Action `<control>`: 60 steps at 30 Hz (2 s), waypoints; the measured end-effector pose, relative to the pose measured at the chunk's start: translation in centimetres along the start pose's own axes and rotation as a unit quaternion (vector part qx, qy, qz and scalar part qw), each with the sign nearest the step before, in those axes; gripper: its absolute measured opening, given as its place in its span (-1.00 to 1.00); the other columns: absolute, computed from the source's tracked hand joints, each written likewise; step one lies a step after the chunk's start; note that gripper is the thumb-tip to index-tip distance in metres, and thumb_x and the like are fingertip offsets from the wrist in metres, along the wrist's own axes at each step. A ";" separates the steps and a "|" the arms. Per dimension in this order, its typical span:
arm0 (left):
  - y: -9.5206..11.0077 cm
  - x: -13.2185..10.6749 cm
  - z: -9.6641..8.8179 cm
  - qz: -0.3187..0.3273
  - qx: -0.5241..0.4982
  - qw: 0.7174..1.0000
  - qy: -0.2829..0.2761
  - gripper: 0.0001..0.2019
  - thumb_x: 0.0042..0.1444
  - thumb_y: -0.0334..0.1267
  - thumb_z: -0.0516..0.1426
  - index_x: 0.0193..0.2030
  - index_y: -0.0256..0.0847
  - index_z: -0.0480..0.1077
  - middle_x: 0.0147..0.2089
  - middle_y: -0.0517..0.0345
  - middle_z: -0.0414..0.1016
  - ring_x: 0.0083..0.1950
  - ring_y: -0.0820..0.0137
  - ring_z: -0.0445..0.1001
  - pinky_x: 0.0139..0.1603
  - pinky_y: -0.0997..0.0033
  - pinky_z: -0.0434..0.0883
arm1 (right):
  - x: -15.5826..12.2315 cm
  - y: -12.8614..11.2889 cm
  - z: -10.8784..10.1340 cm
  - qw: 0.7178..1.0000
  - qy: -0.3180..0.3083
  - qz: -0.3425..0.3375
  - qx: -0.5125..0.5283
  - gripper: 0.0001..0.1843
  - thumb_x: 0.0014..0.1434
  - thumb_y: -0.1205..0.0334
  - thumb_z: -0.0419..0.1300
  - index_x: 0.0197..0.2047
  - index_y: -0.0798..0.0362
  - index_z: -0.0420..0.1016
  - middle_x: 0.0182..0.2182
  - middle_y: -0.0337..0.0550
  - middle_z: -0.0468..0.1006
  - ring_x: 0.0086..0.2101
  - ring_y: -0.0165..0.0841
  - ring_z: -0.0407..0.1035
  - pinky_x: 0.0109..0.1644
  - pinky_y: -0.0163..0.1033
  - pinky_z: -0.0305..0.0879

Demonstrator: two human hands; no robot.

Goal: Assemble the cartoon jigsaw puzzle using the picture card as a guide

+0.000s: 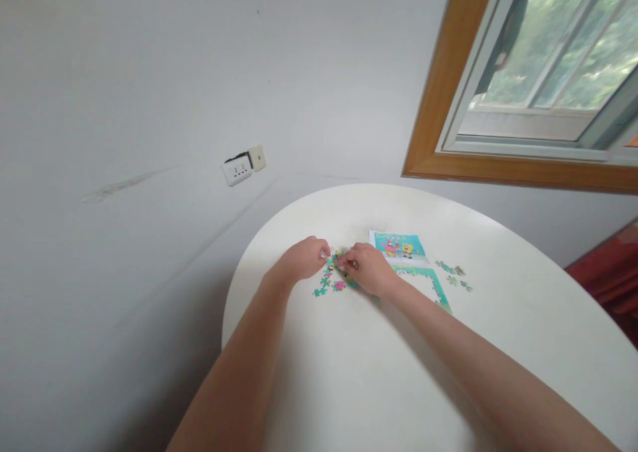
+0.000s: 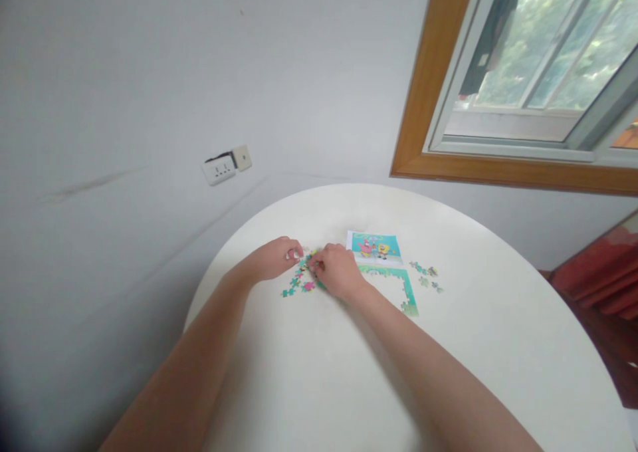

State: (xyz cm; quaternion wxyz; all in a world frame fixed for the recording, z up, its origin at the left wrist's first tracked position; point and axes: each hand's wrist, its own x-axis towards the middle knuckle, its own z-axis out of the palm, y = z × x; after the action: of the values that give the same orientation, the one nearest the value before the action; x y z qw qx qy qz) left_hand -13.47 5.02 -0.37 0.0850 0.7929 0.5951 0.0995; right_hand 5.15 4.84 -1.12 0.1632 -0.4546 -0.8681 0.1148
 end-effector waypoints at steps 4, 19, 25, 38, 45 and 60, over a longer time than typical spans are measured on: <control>-0.1 -0.2 0.2 0.001 -0.001 1.000 -0.012 -0.76 0.04 -0.46 0.04 -0.19 -0.23 0.46 -0.16 0.04 0.51 -0.08 0.32 0.45 -0.02 0.41 0.33 | 1.0 -1.1 0.2 0.998 -0.004 0.020 -0.053 -0.72 0.13 0.02 0.15 -0.19 -0.05 0.57 -0.23 -0.05 0.47 -0.12 -0.22 0.29 -0.07 -0.19 0.16; 0.5 -0.7 -0.5 -0.026 0.003 0.997 -0.078 -0.72 -0.05 -0.45 0.12 -0.13 -0.22 0.40 -0.24 0.10 0.50 -0.21 0.35 0.46 -0.19 0.46 0.33 | 2.6 0.6 -0.1 0.998 -0.058 0.027 0.016 -0.72 0.01 0.15 0.27 -0.16 -0.04 0.54 -0.24 -0.19 0.58 -0.22 -0.33 0.39 -0.20 -0.31 0.20; 0.9 -0.9 -0.8 -0.027 0.004 0.995 -0.098 -0.76 -0.05 -0.37 0.18 -0.18 -0.21 0.41 -0.25 0.12 0.50 -0.23 0.37 0.46 -0.26 0.50 0.31 | 2.2 1.6 -0.4 0.998 -0.066 -0.011 0.018 -0.74 0.05 0.19 0.21 -0.16 -0.05 0.58 -0.25 -0.17 0.58 -0.27 -0.35 0.40 -0.21 -0.32 0.21; 0.8 -0.8 -0.5 -0.023 -0.025 0.994 -0.108 -0.78 -0.08 -0.40 0.15 -0.23 -0.18 0.40 -0.41 0.25 0.46 -0.37 0.45 0.43 -0.42 0.55 0.25 | -0.3 1.1 -2.0 0.993 -0.056 -0.106 0.012 -0.76 0.08 0.35 0.14 -0.24 -0.04 0.61 -0.28 -0.17 0.57 -0.20 -0.34 0.37 -0.09 -0.31 0.19; 1.2 -1.0 -1.1 -0.041 -0.030 0.992 -0.112 -0.73 -0.15 -0.48 0.11 -0.25 -0.17 0.40 -0.44 0.29 0.48 -0.40 0.45 0.44 -0.43 0.56 0.27 | -1.1 -2.1 0.0 0.998 -0.036 -0.030 -0.030 -0.75 0.08 0.04 0.20 -0.21 -0.08 0.59 -0.21 -0.07 0.51 -0.10 -0.18 0.28 -0.08 -0.15 0.16; 0.7 -0.9 -1.1 -0.081 -0.050 0.991 -0.092 -0.66 -0.03 -0.47 0.02 -0.08 -0.20 0.34 -0.47 0.24 0.48 -0.42 0.42 0.46 -0.43 0.52 0.28 | 0.7 2.0 -2.5 1.000 0.012 0.011 -0.004 -0.75 0.12 0.33 0.10 -0.21 0.01 0.59 -0.28 -0.09 0.52 -0.21 -0.33 0.35 -0.07 -0.28 0.18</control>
State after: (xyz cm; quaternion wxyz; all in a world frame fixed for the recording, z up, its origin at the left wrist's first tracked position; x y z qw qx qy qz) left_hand -13.33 4.00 0.79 0.1865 0.7428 0.6412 0.0487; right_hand 7.25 6.67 0.66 0.1703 -0.4663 -0.8614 0.1079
